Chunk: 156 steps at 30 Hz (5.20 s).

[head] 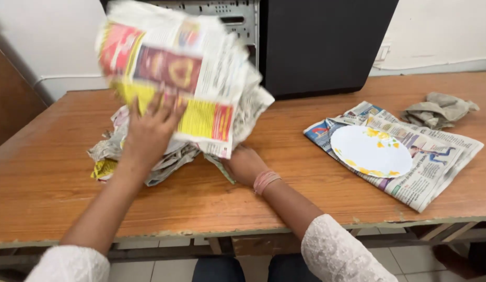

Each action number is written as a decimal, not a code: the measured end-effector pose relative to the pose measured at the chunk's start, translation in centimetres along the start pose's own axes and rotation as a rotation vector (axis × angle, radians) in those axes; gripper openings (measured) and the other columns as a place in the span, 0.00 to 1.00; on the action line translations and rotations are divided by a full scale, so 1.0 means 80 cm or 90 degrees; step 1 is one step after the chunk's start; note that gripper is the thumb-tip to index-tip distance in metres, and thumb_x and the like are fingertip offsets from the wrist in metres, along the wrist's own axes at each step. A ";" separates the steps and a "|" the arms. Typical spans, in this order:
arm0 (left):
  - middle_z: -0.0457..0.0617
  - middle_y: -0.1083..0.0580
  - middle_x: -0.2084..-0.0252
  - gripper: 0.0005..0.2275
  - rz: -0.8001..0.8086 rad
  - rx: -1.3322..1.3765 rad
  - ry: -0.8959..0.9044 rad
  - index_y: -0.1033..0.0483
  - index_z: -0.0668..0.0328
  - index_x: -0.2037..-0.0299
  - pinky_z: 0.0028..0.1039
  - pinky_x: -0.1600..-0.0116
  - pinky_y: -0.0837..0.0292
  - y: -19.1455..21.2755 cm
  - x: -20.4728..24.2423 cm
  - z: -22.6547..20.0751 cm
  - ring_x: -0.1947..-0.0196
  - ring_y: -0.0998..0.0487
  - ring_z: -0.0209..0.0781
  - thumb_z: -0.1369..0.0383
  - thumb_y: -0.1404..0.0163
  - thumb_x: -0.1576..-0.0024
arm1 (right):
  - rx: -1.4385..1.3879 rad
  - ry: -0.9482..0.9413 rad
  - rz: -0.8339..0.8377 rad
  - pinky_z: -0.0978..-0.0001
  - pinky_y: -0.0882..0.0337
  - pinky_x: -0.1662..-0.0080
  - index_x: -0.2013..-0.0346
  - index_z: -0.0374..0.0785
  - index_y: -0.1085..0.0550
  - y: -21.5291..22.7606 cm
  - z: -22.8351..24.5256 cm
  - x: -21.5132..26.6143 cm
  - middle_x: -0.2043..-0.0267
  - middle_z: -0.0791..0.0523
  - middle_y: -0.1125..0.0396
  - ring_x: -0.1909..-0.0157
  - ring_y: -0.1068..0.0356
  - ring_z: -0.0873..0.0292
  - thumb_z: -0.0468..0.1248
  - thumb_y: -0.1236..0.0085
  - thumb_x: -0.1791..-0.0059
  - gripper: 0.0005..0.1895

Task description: The person wipes several white plates with yellow floral patterns using a cloth. They repeatedly pick up plates from a stack on a newspaper-covered table, wipe them, and place them back down. The person also wipes the table surface between handling the plates.

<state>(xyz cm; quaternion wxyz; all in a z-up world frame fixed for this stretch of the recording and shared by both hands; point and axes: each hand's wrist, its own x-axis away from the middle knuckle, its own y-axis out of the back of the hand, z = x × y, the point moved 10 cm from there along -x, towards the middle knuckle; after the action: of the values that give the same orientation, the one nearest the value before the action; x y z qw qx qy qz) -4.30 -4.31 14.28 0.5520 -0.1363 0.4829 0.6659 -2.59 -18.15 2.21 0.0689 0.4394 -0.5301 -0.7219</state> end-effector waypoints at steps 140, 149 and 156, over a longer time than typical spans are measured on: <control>0.52 0.24 0.43 0.27 -0.192 1.762 0.710 0.33 0.62 0.35 0.38 0.37 0.29 -0.204 -0.026 -0.164 0.43 0.23 0.47 0.55 0.52 0.41 | 0.007 -0.268 -0.368 0.49 0.38 0.38 0.39 0.29 0.32 0.099 -0.103 0.029 0.39 0.39 0.34 0.37 0.36 0.35 0.25 0.50 0.54 0.26; 0.53 0.25 0.42 0.26 -0.162 1.798 0.678 0.33 0.64 0.35 0.35 0.38 0.27 -0.234 -0.019 -0.189 0.43 0.24 0.47 0.57 0.51 0.40 | -0.145 -0.087 -0.362 0.46 0.39 0.33 0.41 0.30 0.32 0.062 -0.090 0.017 0.39 0.40 0.35 0.33 0.38 0.35 0.24 0.55 0.58 0.29; 0.55 0.24 0.44 0.25 -0.190 1.703 0.742 0.33 0.65 0.37 0.39 0.40 0.28 -0.236 -0.013 -0.173 0.45 0.22 0.49 0.59 0.52 0.42 | 0.022 -0.270 -0.392 0.44 0.40 0.38 0.40 0.27 0.32 0.106 -0.100 0.033 0.40 0.38 0.35 0.37 0.39 0.30 0.24 0.53 0.57 0.29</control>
<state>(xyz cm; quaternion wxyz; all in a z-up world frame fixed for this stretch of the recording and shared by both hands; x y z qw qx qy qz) 7.58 -17.35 -1.11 0.0576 0.1742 0.8587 -0.4785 -1.62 -28.89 7.31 -0.2700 0.4199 -0.3875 -0.7750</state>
